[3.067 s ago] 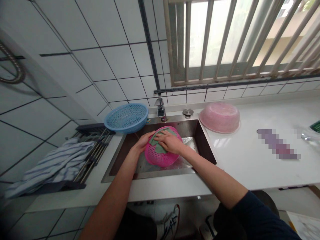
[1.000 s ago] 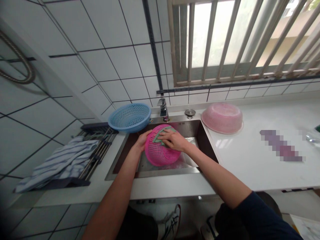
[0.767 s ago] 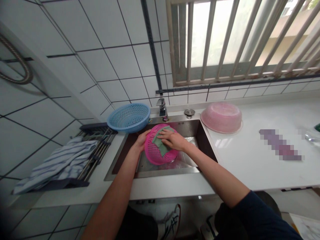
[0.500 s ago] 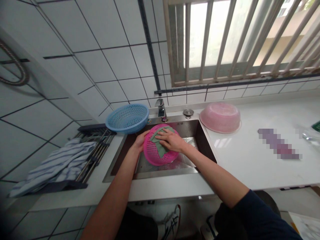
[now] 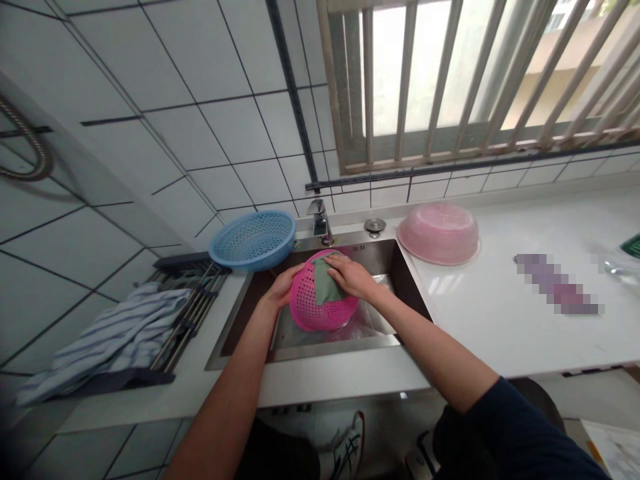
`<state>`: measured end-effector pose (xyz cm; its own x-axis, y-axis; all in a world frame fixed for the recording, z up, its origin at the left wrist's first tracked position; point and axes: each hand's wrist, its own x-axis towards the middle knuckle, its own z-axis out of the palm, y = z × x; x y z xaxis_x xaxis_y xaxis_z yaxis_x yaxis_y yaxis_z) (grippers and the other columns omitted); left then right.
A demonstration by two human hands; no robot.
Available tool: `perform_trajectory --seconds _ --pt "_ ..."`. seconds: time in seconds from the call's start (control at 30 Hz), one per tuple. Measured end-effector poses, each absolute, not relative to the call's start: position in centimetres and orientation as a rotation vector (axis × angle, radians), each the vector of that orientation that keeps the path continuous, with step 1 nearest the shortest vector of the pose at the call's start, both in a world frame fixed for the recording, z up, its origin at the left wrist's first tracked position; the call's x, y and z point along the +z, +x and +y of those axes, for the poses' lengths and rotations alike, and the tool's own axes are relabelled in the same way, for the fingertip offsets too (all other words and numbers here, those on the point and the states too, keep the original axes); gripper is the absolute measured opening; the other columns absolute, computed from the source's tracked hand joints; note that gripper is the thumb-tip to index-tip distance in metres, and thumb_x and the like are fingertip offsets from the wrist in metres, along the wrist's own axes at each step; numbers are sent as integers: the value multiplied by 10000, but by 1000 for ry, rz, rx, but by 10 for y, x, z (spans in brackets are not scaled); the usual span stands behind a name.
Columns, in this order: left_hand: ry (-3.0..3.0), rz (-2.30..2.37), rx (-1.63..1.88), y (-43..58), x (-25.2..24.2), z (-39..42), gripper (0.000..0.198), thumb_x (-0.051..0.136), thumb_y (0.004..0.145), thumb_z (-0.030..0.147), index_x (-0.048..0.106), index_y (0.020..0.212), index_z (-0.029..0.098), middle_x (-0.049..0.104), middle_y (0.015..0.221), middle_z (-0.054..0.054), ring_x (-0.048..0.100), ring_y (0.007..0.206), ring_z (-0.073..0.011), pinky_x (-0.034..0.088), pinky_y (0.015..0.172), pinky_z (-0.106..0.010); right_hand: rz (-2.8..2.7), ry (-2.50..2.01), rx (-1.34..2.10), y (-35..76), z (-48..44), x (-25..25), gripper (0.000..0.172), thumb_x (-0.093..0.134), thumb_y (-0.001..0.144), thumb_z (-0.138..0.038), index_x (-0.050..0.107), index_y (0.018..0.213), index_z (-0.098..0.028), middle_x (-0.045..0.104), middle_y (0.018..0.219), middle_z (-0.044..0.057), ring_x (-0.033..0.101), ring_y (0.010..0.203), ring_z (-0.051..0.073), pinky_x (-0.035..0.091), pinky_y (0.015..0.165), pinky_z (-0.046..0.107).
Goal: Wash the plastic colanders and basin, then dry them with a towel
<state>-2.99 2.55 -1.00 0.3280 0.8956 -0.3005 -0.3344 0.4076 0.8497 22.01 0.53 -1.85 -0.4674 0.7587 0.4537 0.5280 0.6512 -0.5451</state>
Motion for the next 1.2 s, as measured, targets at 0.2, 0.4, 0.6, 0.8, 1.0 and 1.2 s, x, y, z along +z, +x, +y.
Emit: perform_trajectory --seconds 0.2,0.4,0.6,0.8,1.0,1.2 --pt "794 868 824 -29 -6 21 261 589 983 190 810 1084 92 833 1010 -150 796 851 -247 614 889 -357 -2394 -774 341 205 -14 -5 495 574 1080 -377 610 1550 -226 563 1621 137 454 1563 326 344 1306 595" --pt "762 915 643 -29 -12 24 433 587 1049 478 799 1079 102 830 1009 -186 805 842 -288 634 777 -366 -2606 -500 334 185 -26 -6 469 602 1035 -233 658 1498 -182 667 1516 121 521 1514 281 288 1348 521" --pt "792 974 752 -30 -21 27 360 681 1020 455 790 999 113 831 980 -173 803 815 -262 631 771 -337 -2586 -516 333 177 -30 -5 453 600 1057 -282 659 1498 -199 683 1495 115 532 1505 266 314 1336 508" --pt "823 916 779 -20 -15 22 312 637 1050 358 786 1160 107 835 1042 -158 813 927 -271 637 906 -383 -2412 -781 321 207 -6 -2 471 501 1116 -382 630 1527 -190 611 1574 143 506 1530 296 389 1295 521" --pt "772 940 766 -17 -16 21 424 603 1060 469 783 1185 106 830 1068 -178 813 959 -302 629 951 -430 -2330 -902 316 214 -5 -1 502 485 1116 -380 591 1553 -158 610 1568 169 556 1481 304 431 1265 521" --pt "800 952 818 -16 -14 19 451 657 1025 515 786 1206 123 832 1075 -159 811 958 -286 636 907 -391 -2452 -704 220 190 -20 0 448 542 1095 -376 658 1490 -198 635 1547 136 476 1536 329 350 1299 587"
